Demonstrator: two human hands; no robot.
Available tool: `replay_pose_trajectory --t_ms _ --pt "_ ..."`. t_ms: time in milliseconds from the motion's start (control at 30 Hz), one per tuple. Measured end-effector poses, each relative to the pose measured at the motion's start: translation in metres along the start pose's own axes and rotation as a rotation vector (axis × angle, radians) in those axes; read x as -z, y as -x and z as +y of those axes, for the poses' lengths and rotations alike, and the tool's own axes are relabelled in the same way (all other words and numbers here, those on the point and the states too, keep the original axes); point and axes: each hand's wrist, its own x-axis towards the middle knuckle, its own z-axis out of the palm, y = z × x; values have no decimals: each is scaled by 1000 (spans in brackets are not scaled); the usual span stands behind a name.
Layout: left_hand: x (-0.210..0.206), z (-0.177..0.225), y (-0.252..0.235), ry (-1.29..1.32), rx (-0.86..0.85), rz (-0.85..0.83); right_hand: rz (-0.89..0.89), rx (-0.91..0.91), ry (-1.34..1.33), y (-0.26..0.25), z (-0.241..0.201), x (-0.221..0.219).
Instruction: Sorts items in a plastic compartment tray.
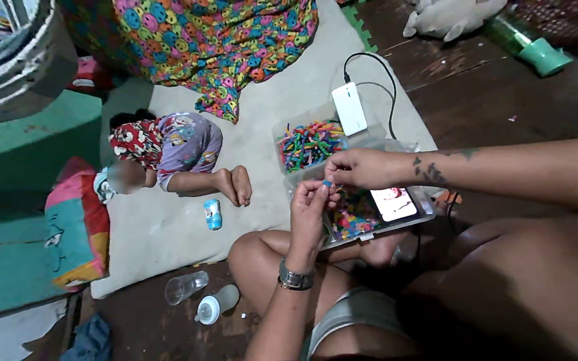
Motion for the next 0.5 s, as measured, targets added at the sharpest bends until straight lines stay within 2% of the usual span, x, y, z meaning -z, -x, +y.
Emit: replay_pose_trajectory --t_ms 167,333,500 --pt "-6 -2 0 57 -28 -6 35 -29 -40 6 -1 -4" --pt "-8 -7 0 30 -127 -3 94 -104 -153 12 -10 -9" --pt "-6 -12 -3 -110 -276 -26 81 -203 -320 16 -20 -10"
